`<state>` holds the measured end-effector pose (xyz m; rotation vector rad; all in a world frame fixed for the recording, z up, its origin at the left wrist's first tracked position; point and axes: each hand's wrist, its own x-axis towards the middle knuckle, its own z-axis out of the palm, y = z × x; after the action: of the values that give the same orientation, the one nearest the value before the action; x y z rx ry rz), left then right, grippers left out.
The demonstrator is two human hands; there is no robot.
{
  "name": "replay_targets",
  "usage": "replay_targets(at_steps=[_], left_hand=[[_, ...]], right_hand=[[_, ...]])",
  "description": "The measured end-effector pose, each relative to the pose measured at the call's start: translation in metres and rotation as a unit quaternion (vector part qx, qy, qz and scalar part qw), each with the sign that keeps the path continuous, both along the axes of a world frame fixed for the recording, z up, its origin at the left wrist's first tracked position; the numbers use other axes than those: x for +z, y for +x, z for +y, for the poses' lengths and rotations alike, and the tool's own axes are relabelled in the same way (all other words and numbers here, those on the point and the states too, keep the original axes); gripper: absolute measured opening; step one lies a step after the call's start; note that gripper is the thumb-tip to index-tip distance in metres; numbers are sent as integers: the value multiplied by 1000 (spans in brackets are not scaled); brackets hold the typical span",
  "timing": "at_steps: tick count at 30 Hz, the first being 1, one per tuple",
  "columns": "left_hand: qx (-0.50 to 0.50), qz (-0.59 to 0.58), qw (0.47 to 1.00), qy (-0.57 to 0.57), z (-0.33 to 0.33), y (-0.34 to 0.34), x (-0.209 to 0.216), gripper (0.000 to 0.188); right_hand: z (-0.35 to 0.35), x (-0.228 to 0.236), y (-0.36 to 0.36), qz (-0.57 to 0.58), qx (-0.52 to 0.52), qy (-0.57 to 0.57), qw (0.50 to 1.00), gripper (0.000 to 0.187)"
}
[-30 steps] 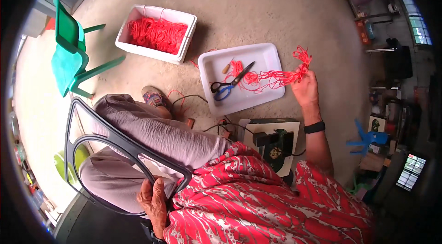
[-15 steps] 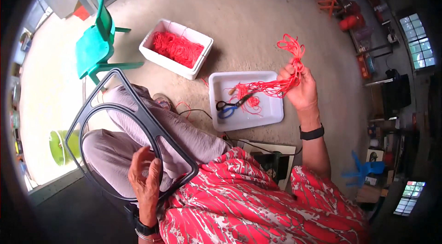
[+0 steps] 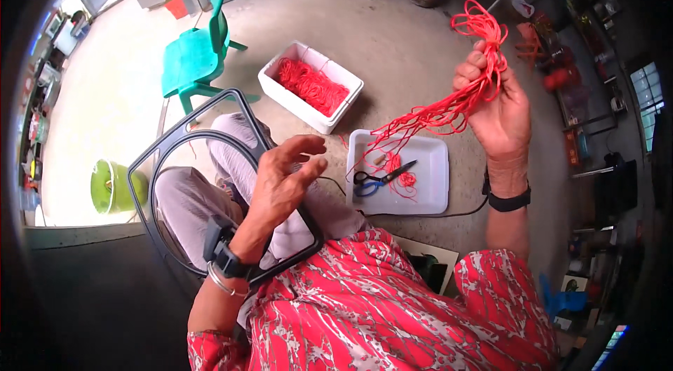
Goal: Manually weaving or wrapping a plastic furniture frame with red cord.
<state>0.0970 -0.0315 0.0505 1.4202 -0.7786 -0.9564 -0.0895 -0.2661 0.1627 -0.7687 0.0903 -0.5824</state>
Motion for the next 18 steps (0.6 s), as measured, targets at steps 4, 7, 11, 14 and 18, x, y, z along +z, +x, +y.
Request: replay_targets(at_steps=[4, 7, 11, 14, 18], left_hand=[[-27, -66, 995, -73, -25, -11, -21, 57], [-24, -95, 991, -88, -46, -23, -33, 60], [-110, 122, 985, -60, -53, -24, -38, 30], [-63, 163, 983, -60, -36, -14, -32, 17], [-10, 215, 976, -37, -8, 5, -12, 20]], right_hand=[[17, 18, 19, -53, 58, 17, 997, 31], [28, 29, 30, -74, 66, 37, 994, 32], [24, 35, 34, -87, 80, 74, 990, 32], [-1, 26, 30, -45, 16, -5, 999, 31], [-43, -5, 24, 25, -65, -1, 998, 24]])
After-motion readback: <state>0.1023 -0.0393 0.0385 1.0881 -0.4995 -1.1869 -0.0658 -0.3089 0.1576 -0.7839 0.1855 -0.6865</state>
